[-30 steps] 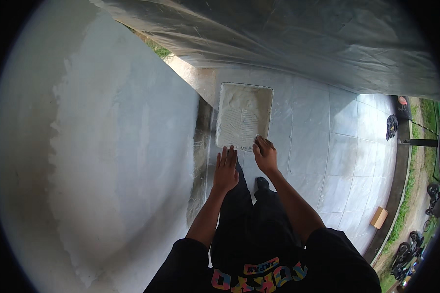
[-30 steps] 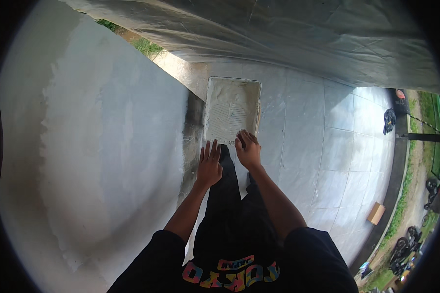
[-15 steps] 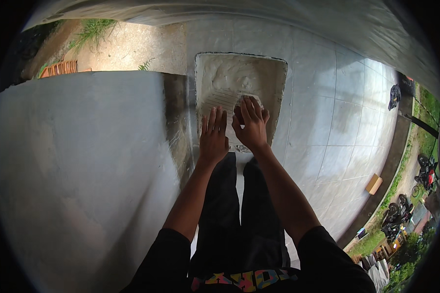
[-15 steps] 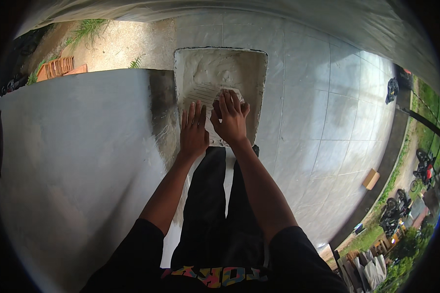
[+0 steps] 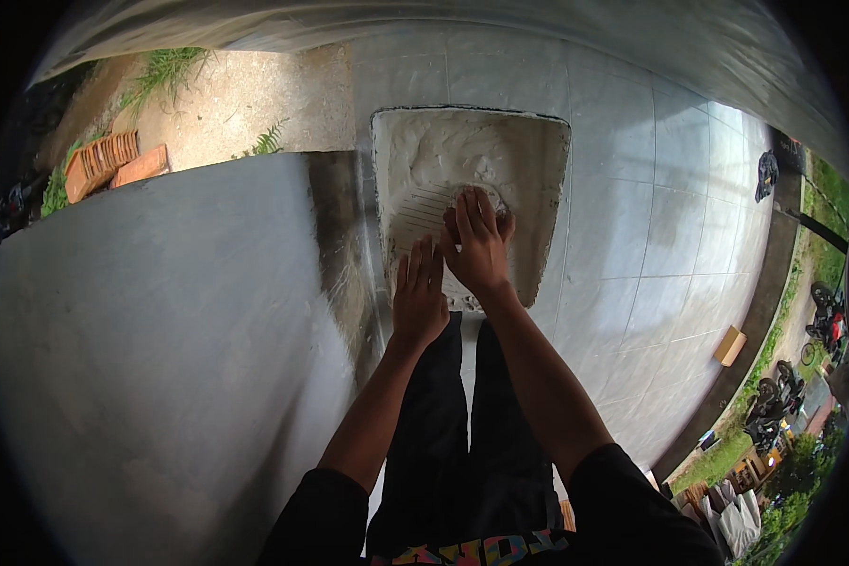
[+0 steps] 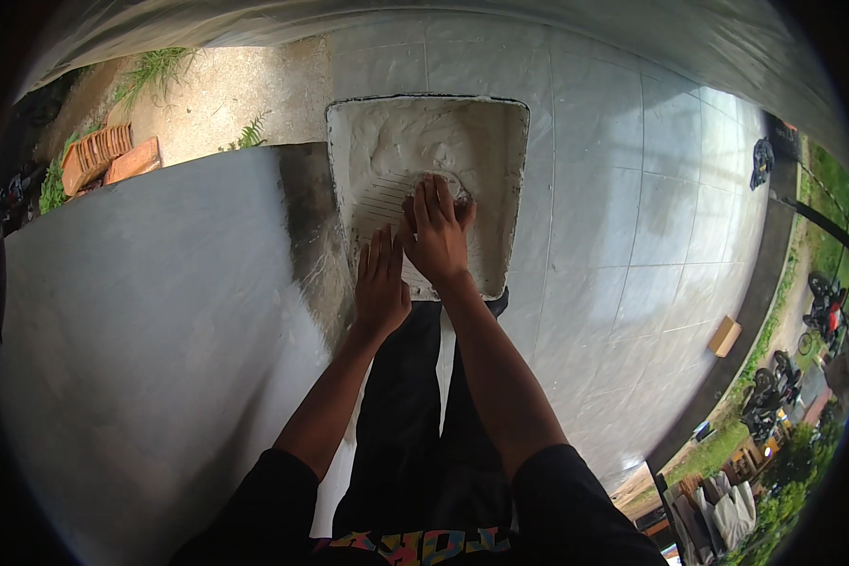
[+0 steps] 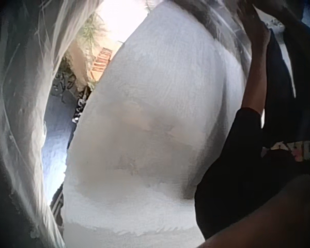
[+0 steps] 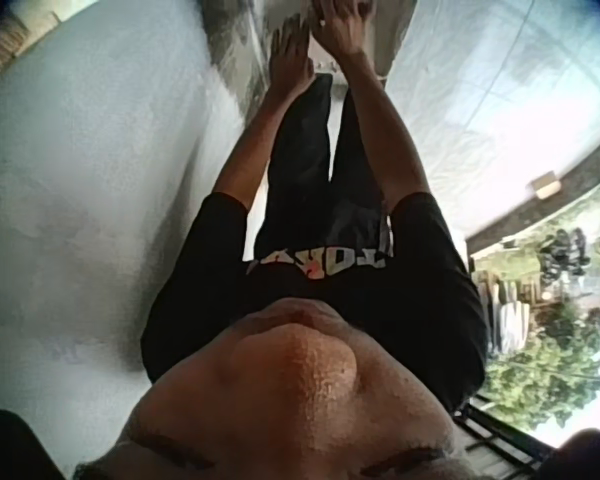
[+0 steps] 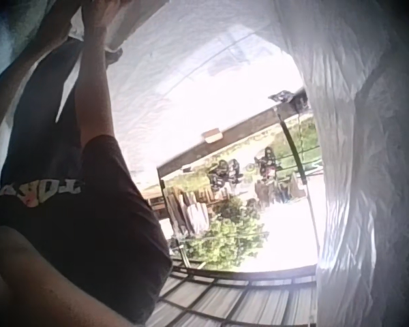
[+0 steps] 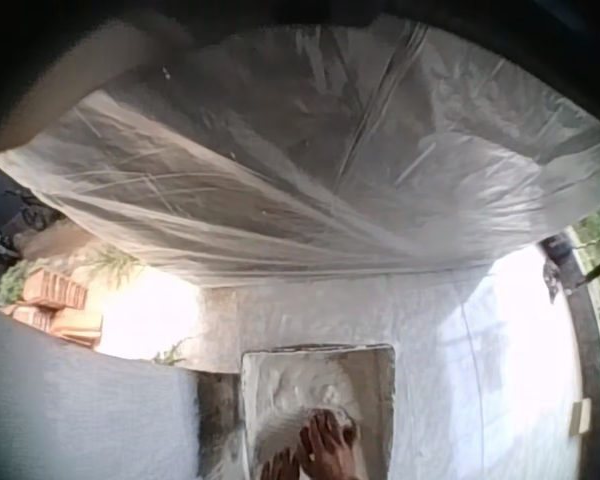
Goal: The person applies putty or plaster material to the wall surface around a wooden window frame using a putty applicator.
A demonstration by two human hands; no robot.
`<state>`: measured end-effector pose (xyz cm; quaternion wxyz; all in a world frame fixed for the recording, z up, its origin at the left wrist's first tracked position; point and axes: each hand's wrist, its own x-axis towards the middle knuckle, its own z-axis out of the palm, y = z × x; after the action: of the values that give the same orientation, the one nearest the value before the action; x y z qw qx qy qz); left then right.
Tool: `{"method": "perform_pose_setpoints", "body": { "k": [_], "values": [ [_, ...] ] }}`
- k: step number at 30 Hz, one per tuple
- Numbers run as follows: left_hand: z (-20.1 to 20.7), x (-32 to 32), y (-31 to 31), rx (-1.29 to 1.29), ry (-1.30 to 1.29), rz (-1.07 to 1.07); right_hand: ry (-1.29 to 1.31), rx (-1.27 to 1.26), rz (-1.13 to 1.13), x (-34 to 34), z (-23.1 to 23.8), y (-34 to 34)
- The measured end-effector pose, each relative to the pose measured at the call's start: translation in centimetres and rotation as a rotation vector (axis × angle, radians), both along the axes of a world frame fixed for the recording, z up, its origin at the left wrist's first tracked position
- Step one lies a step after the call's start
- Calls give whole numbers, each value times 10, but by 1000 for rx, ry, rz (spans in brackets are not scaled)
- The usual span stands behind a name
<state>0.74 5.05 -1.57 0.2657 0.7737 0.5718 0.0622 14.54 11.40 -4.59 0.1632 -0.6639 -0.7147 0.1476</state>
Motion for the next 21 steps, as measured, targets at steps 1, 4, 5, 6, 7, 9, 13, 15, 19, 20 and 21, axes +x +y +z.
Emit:
{"method": "perform_pose_setpoints", "body": {
  "k": [1,4,5,6,7,9,13,15,19,20,21],
  "values": [
    [-2,-2,1,2,0,-1,0,2,-1,-1,-1,2],
    [0,3,2,-11,-7,-10,-39,7,31,4,-7,1],
    [2,3,2,-22,-14,2,-47,-16,38,3,-6,3],
    [4,2,2,-32,-22,14,-56,-39,46,2,-4,4],
    [7,2,1,-29,-26,17,-60,-35,49,3,0,5],
    [14,1,0,-50,-16,25,-139,-133,118,4,9,9],
    [43,5,-4,-60,-79,68,-146,-328,204,17,37,-19],
    [57,2,-7,-58,-53,112,-150,-486,251,19,56,-35],
    [105,1,-6,-8,-40,188,368,-716,-13,42,91,-28],
    [111,2,-5,42,-36,192,371,-681,3,51,92,-24],
    [123,7,-1,76,-39,195,657,-746,-232,62,94,-18]
  ]
}}
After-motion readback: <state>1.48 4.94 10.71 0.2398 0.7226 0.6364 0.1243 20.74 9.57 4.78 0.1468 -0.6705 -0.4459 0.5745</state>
